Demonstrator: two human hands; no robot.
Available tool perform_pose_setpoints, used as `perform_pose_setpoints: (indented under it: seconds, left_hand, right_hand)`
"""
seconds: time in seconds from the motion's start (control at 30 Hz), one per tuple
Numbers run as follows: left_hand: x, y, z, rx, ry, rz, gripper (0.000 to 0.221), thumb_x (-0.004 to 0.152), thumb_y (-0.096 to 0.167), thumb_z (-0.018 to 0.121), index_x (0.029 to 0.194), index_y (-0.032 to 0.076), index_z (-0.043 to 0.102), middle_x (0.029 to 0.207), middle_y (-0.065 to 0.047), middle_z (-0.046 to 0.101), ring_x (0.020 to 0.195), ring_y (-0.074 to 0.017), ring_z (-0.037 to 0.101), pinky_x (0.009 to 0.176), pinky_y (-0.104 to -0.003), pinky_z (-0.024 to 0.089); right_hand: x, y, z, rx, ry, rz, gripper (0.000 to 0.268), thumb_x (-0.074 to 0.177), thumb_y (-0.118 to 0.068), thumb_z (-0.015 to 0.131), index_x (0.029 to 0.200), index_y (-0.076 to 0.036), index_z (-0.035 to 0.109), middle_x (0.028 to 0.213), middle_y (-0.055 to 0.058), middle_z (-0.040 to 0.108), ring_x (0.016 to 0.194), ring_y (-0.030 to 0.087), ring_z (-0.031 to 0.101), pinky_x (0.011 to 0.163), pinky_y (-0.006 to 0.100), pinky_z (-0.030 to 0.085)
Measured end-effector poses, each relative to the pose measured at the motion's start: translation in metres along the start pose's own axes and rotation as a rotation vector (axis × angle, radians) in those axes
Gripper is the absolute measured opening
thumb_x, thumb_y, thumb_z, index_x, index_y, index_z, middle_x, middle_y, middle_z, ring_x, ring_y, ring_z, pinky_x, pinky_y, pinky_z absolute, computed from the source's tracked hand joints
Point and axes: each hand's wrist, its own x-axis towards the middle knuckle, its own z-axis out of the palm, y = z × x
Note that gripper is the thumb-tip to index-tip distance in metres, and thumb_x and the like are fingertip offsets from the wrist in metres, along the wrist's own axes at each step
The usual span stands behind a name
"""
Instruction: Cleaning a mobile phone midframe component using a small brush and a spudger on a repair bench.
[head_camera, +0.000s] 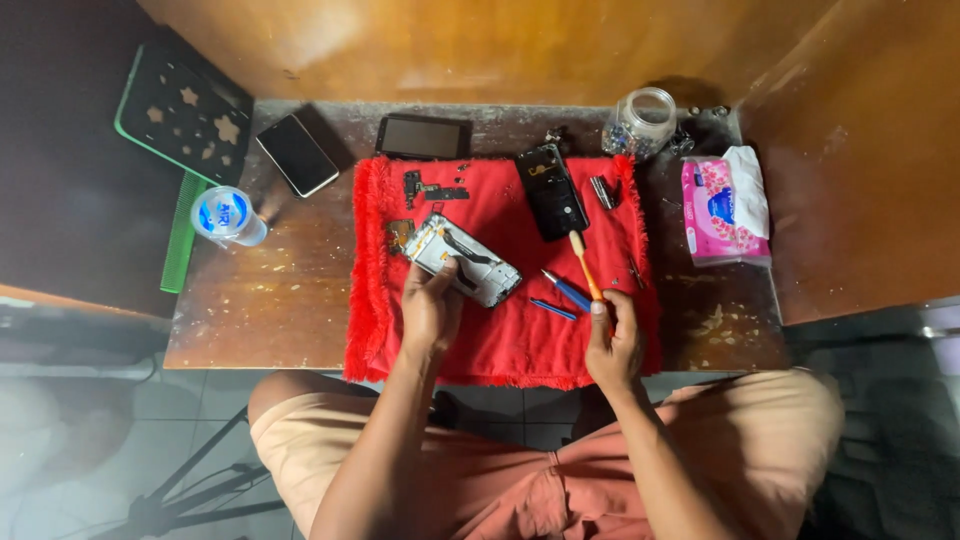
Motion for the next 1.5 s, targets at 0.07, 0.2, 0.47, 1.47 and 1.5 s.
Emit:
perform_pose_setpoints:
  seconds: [0.07, 0.2, 0.47, 1.47, 1.5]
  left_hand:
    - [0.003, -0.016, -0.017, 0.07, 0.067, 0.047, 0.026, 0.092, -0.005, 0.068, 0.116, 0.005, 0.068, 0.105, -0.012, 0.072, 0.098, -0.0249, 0.072, 0.09, -0.042, 0.061]
    - [0.004, -0.037, -0.027, -0.019, 0.303, 0.025, 0.036, 0.088, -0.012, 0.066, 0.12, 0.004, 0.066, 0.104, -0.016, 0.072, 0.094, -0.0293, 0.072, 0.084, -0.045, 0.062]
    - [0.01, -0.124, -0.059, -0.322, 0.515, -0.031, 0.051, 0.077, -0.02, 0.067, 0.119, 0.008, 0.058, 0.102, -0.018, 0.068, 0.09, -0.0365, 0.071, 0.087, -0.051, 0.062]
    - [-0.039, -0.069, 0.014, -0.476, 0.511, -0.098, 0.05, 0.104, 0.012, 0.055, 0.146, -0.007, 0.035, 0.133, -0.027, 0.047, 0.127, -0.0469, 0.054, 0.114, -0.063, 0.042]
    - [-0.052, -0.057, 0.026, -0.413, 0.488, -0.154, 0.053, 0.105, 0.016, 0.054, 0.149, -0.005, 0.033, 0.135, -0.025, 0.045, 0.134, -0.0441, 0.051, 0.118, -0.057, 0.039]
  right_hand:
    - [0.003, 0.003, 0.002, 0.019, -0.002, 0.018, 0.02, 0.106, -0.024, 0.062, 0.118, -0.011, 0.069, 0.102, 0.02, 0.075, 0.1, 0.04, 0.071, 0.084, 0.047, 0.058]
    - [0.003, 0.006, 0.004, 0.037, -0.012, 0.062, 0.019, 0.105, -0.024, 0.062, 0.12, -0.014, 0.068, 0.104, 0.018, 0.075, 0.103, 0.038, 0.071, 0.087, 0.047, 0.058]
    - [0.008, 0.0, -0.003, 0.068, -0.047, 0.07, 0.018, 0.106, -0.02, 0.062, 0.119, -0.009, 0.068, 0.105, 0.023, 0.073, 0.102, 0.042, 0.07, 0.086, 0.05, 0.057]
    - [0.01, -0.009, -0.007, 0.092, -0.101, 0.089, 0.018, 0.106, -0.023, 0.061, 0.119, -0.011, 0.066, 0.109, 0.022, 0.072, 0.107, 0.042, 0.069, 0.091, 0.052, 0.055]
    - [0.008, -0.009, -0.007, 0.098, -0.101, 0.104, 0.018, 0.107, -0.024, 0.06, 0.118, -0.011, 0.067, 0.108, 0.022, 0.072, 0.106, 0.041, 0.069, 0.09, 0.052, 0.056]
